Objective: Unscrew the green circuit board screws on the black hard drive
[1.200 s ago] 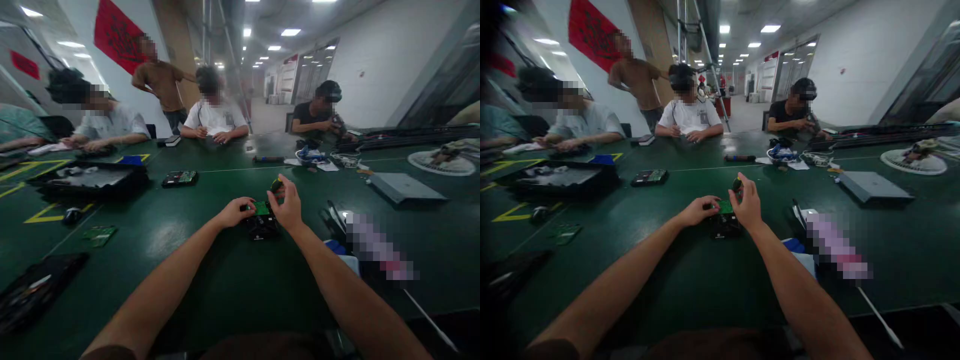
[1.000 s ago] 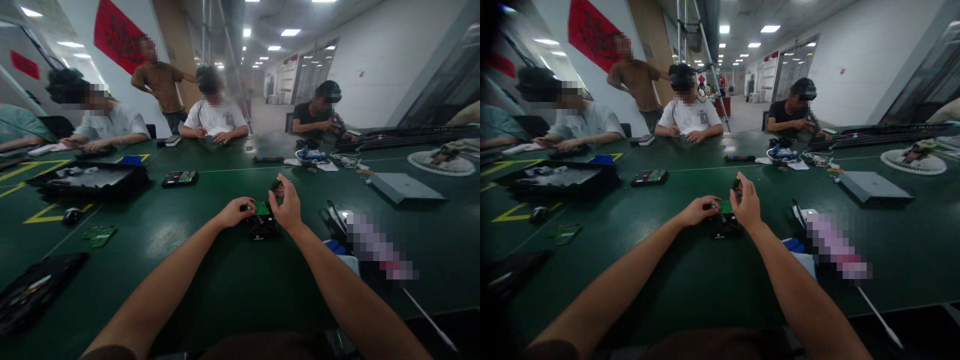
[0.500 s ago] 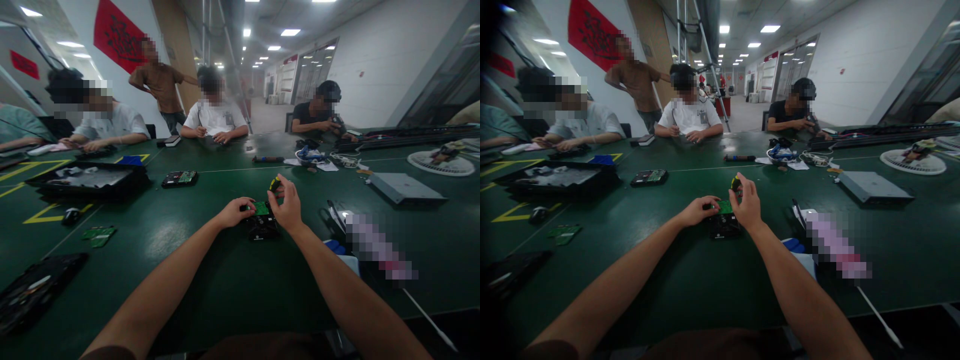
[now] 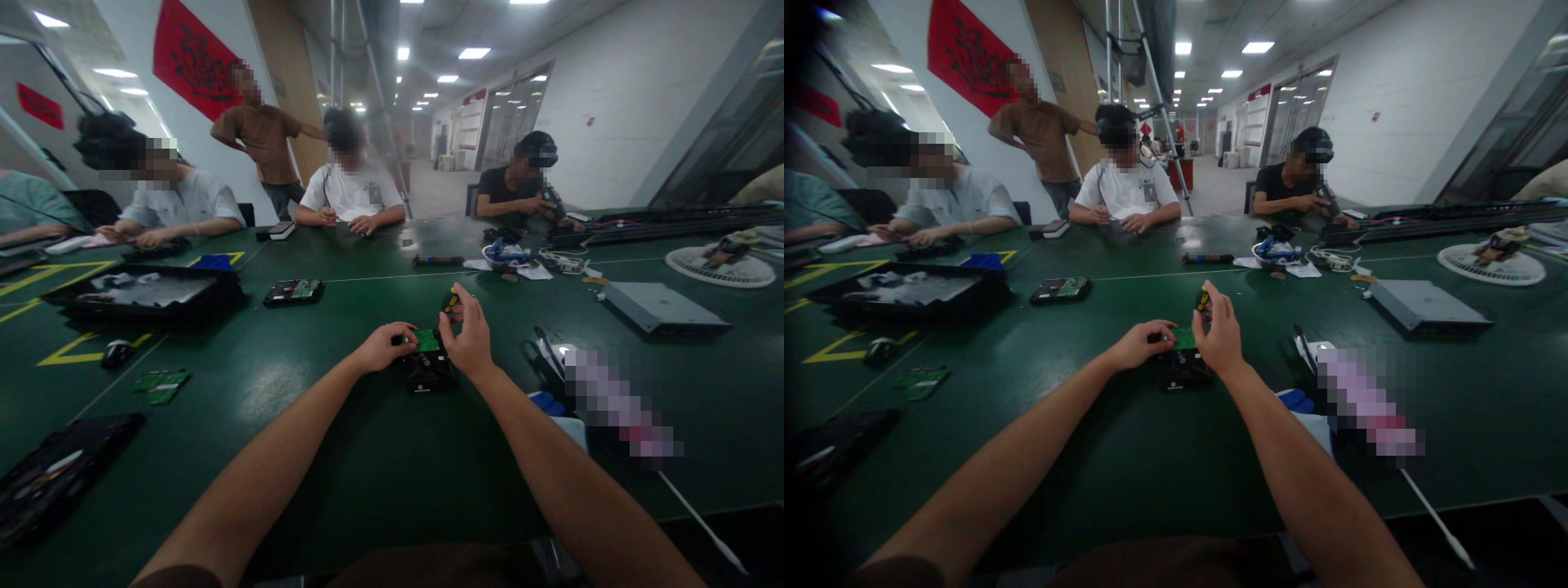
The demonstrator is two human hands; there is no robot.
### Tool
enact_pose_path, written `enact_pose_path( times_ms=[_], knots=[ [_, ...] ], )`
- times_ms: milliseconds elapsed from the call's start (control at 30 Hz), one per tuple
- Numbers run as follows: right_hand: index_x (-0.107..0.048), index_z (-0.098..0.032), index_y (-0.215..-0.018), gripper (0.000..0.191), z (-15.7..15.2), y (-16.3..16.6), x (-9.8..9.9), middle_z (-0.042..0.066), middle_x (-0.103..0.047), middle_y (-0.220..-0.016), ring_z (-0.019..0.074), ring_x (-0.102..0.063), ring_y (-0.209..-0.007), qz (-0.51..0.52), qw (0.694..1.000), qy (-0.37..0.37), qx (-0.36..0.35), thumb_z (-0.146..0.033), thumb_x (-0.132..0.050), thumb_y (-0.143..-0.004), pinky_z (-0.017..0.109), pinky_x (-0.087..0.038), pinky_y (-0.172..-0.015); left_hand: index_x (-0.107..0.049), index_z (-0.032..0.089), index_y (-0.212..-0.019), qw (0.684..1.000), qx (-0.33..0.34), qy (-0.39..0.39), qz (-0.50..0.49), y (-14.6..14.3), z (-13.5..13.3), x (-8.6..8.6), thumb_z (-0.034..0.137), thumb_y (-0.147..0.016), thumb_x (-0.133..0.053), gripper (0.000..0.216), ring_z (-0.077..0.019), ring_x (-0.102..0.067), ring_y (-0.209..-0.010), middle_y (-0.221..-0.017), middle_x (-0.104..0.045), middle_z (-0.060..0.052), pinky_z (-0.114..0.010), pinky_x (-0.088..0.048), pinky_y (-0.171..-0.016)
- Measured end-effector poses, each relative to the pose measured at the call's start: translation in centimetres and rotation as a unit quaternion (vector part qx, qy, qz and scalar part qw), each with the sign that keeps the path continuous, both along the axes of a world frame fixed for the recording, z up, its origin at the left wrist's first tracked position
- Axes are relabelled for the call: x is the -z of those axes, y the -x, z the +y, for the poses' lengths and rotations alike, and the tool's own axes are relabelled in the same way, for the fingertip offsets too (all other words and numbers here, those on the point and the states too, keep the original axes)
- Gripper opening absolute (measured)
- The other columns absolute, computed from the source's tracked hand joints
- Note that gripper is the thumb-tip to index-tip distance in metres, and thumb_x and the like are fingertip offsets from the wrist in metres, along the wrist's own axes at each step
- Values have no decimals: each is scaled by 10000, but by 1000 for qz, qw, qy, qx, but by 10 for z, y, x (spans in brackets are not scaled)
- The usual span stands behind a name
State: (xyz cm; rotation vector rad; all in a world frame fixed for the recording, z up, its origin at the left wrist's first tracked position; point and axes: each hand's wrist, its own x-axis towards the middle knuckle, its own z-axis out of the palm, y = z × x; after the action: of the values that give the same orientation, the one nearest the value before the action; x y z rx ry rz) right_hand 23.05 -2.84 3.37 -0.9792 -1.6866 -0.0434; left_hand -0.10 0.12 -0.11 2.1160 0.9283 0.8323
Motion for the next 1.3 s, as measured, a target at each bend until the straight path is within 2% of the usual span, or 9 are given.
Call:
enact_pose_path(
  times_ms=[100,300,467,667,833,1000,1200,1300],
  knots=[
    [-384,-259,-1529,624,0,0,0,141,-574,-1269,233,-664,-908,10,1000,4,9,-311,-622,-955,437,-667,-748,-761,205,-1011,1000,-3,3,4,0,0,0,285,-898,-735,140,-268,-609,-1290,-1366,-653,-103,-494,-395,-1177],
    [-357,-245,-1548,630,1,-1,1,136,-591,-1267,222,-675,-908,3,1000,2,2,-256,-586,-961,448,-658,-828,-760,199,-1004,1000,0,2,1,-1,-2,-3,276,-899,-733,132,-262,-618,-1273,-1359,-656,-106,-485,-406,-1164],
    [-384,-258,-1527,624,0,-1,2,134,-577,-1260,229,-665,-919,12,1000,3,8,-306,-627,-954,431,-669,-761,-760,201,-1006,1000,-1,3,4,-1,-3,-5,267,-900,-729,129,-263,-613,-1282,-1360,-657,-106,-493,-400,-1167],
    [-333,-260,-1562,634,0,0,1,148,-584,-1297,232,-684,-924,10,1000,8,-6,-270,-576,-976,460,-669,-818,-761,201,-994,1000,0,3,0,-2,-4,-6,263,-899,-730,118,-269,-608,-1293,-1337,-670,-106,-502,-401,-1171],
    [-379,-269,-1535,630,-1,0,0,142,-556,-1294,230,-665,-923,15,1000,12,7,-323,-629,-959,440,-676,-750,-761,197,-1000,1000,1,-7,4,-2,-4,-7,274,-908,-720,127,-271,-616,-1279,-1338,-669,-109,-495,-405,-1167],
    [-343,-253,-1565,636,-1,0,0,150,-559,-1307,227,-673,-937,11,1000,11,-8,-271,-581,-976,436,-668,-796,-762,200,-1002,1000,4,-2,4,-1,-4,-6,269,-903,-726,126,-266,-607,-1292,-1334,-672,-107,-494,-398,-1174],
    [-373,-278,-1542,642,-1,0,0,131,-557,-1274,215,-660,-892,12,1000,12,5,-296,-624,-952,418,-660,-740,-761,202,-994,1000,1,-2,2,-1,-2,-4,261,-896,-734,118,-264,-606,-1296,-1341,-670,-105,-495,-391,-1179],
    [-354,-267,-1555,649,-1,0,0,134,-559,-1272,221,-662,-912,14,1000,8,-1,-267,-598,-953,430,-658,-778,-762,203,-995,1000,2,-3,5,-1,-2,-4,257,-898,-731,115,-261,-607,-1295,-1343,-670,-104,-492,-390,-1179]
  ],
)
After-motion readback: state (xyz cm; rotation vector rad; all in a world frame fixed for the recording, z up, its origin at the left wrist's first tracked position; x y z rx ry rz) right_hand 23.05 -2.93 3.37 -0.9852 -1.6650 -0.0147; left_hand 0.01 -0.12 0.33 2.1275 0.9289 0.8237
